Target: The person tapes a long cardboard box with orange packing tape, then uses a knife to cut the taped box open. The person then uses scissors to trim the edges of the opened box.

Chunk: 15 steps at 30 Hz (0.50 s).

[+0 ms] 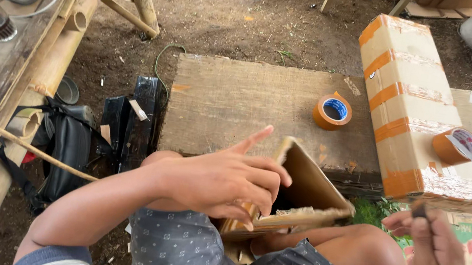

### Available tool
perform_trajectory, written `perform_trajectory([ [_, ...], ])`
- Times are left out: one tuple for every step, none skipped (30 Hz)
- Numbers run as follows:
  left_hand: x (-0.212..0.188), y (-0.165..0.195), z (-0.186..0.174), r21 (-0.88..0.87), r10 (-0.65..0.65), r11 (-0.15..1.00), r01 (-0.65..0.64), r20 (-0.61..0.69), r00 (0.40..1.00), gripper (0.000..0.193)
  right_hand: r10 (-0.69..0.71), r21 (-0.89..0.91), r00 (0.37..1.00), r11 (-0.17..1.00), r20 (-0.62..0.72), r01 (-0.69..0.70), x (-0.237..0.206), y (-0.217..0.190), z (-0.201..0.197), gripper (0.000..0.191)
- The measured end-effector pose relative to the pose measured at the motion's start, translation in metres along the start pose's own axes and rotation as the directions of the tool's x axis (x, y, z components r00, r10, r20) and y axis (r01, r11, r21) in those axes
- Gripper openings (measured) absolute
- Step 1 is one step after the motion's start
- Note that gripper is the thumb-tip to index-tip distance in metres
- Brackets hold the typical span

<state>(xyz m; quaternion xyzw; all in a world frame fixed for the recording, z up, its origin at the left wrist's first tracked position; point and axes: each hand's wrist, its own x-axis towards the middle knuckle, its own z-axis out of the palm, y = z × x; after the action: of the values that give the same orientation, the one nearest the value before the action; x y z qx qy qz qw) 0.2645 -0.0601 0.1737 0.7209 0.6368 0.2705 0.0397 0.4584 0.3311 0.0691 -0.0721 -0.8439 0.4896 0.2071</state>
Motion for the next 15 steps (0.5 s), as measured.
perform_trajectory([
  [0.001,0.0,0.0,0.008,-0.005,1.0,0.005,-0.014,1.0,0.017,-0.042,0.06,0.997,0.997,0.059,0.039,-0.001,-0.002,0.005,0.024],
  [0.002,0.0,0.0,0.009,-0.012,1.0,0.012,-0.027,1.0,0.018,-0.049,0.075,0.997,0.996,0.059,0.045,0.0,-0.005,0.008,0.025],
  [0.002,-0.001,0.0,0.02,-0.046,0.999,0.048,-0.073,0.996,0.019,-0.053,0.09,0.997,0.995,0.063,0.047,0.001,-0.009,0.011,0.026],
  [0.004,-0.003,0.002,0.026,-0.083,0.996,0.087,-0.124,0.989,0.02,-0.057,0.102,0.996,0.994,0.074,0.049,0.002,-0.015,0.013,0.027],
  [0.005,-0.005,0.005,0.033,-0.121,0.991,0.129,-0.179,0.976,0.021,0.018,0.175,0.997,0.984,0.073,-0.03,0.005,-0.02,0.018,0.026],
  [0.008,-0.007,0.009,0.006,-0.199,0.979,0.205,-0.22,0.955,0.022,0.087,0.244,0.993,0.964,0.076,-0.103,0.011,-0.026,0.026,0.025],
  [0.013,-0.011,0.014,-0.021,-0.27,0.962,0.274,-0.258,0.928,0.023,0.154,0.312,0.985,0.935,0.079,-0.171,0.016,-0.034,0.031,0.025],
  [0.018,-0.015,0.02,-0.053,-0.336,0.94,0.336,-0.29,0.896,0.025,0.086,0.139,0.993,0.986,0.081,-0.097,0.019,-0.043,0.035,0.023],
  [0.024,-0.019,0.027,-0.036,-0.346,0.933,0.358,-0.358,0.867,0.025,0.028,-0.039,0.995,0.999,0.093,-0.024,0.021,-0.053,0.042,0.021],
  [0.031,-0.023,0.033,-0.017,-0.349,0.926,0.378,-0.423,0.836,0.024,-0.029,-0.214,0.993,0.975,0.111,0.052,0.025,-0.063,0.051,0.02],
  [0.035,-0.027,0.036,0.006,-0.345,0.918,0.398,-0.485,0.804,0.024,-0.099,-0.265,0.989,0.956,0.107,0.125,0.032,-0.073,0.061,0.019],
  [0.037,-0.033,0.037,0.033,-0.343,0.911,0.411,-0.494,0.799,0.026,-0.163,-0.316,0.981,0.93,0.105,0.189,0.038,-0.084,0.07,0.018],
  [0.037,-0.038,0.037,0.052,-0.344,0.904,0.424,-0.499,0.795,0.027,-0.216,-0.368,0.97,0.898,0.108,0.241,0.04,-0.096,0.077,0.017],
  [0.036,-0.04,0.037,0.067,-0.352,0.894,0.443,-0.506,0.787,0.028,-0.208,-0.432,0.971,0.869,0.122,0.24,0.042,-0.107,0.082,0.017],
  [0.032,-0.042,0.036,0.114,-0.319,0.897,0.428,-0.503,0.803,0.026,-0.206,-0.492,0.968,0.834,0.141,0.249,0.046,-0.119,0.087,0.017],
])
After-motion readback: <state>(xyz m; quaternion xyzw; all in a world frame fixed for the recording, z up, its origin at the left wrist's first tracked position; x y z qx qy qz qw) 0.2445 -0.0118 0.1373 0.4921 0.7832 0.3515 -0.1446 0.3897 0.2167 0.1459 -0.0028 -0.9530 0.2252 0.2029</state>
